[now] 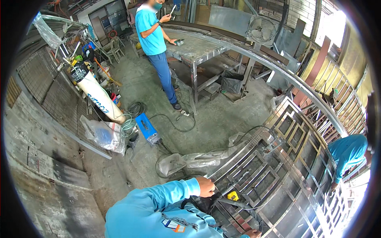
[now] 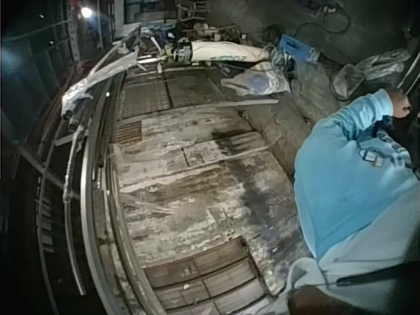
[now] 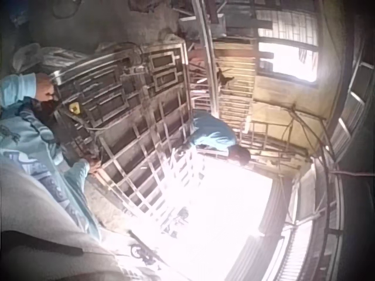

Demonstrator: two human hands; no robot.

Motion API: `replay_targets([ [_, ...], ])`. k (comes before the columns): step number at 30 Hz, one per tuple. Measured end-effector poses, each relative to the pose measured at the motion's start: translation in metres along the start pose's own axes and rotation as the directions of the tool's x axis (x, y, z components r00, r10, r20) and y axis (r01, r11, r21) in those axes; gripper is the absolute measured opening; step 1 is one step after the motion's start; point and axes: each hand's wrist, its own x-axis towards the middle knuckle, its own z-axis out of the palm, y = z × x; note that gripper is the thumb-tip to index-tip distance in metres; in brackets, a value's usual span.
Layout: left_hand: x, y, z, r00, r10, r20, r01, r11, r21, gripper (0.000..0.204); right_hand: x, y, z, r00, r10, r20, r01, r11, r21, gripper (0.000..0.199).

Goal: The person adjusts a welding torch and welds the joints of a metal frame.

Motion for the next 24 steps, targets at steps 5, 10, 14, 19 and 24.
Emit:
replay_targets([
  [5,-0.002,-0.01,0.01,0.998,0.026,0.05,-0.026,1.0,-0.011,0.031,-0.011,0.01,-0.018,0.994,-0.027,-0.11,0.028,1.0,0.006,0.032],
  [10,-0.008,-0.019,0.031,0.998,0.052,0.027,-0.052,0.999,-0.016,0.031,-0.003,-0.013,-0.007,0.999,-0.026,-0.019,0.024,0.993,-0.119,0.037],
  [14,0.002,-0.021,0.006,0.999,0.047,0.006,-0.047,0.997,-0.053,0.031,-0.002,-0.014,-0.009,0.998,0.055,-0.009,-0.055,0.995,-0.085,0.043],
  [19,0.023,-0.043,-0.046,0.978,-0.008,-0.207,0.01,1.0,0.008,0.029,0.005,0.007,0.014,0.998,-0.024,-0.064,0.019,0.998,-0.063,0.045],
  [24,0.021,-0.039,-0.072,0.939,0.01,-0.344,0.011,0.998,0.059,0.033,0.007,0.001,0.005,1.0,-0.012,0.0,0.012,0.997,-0.081,0.041],
])
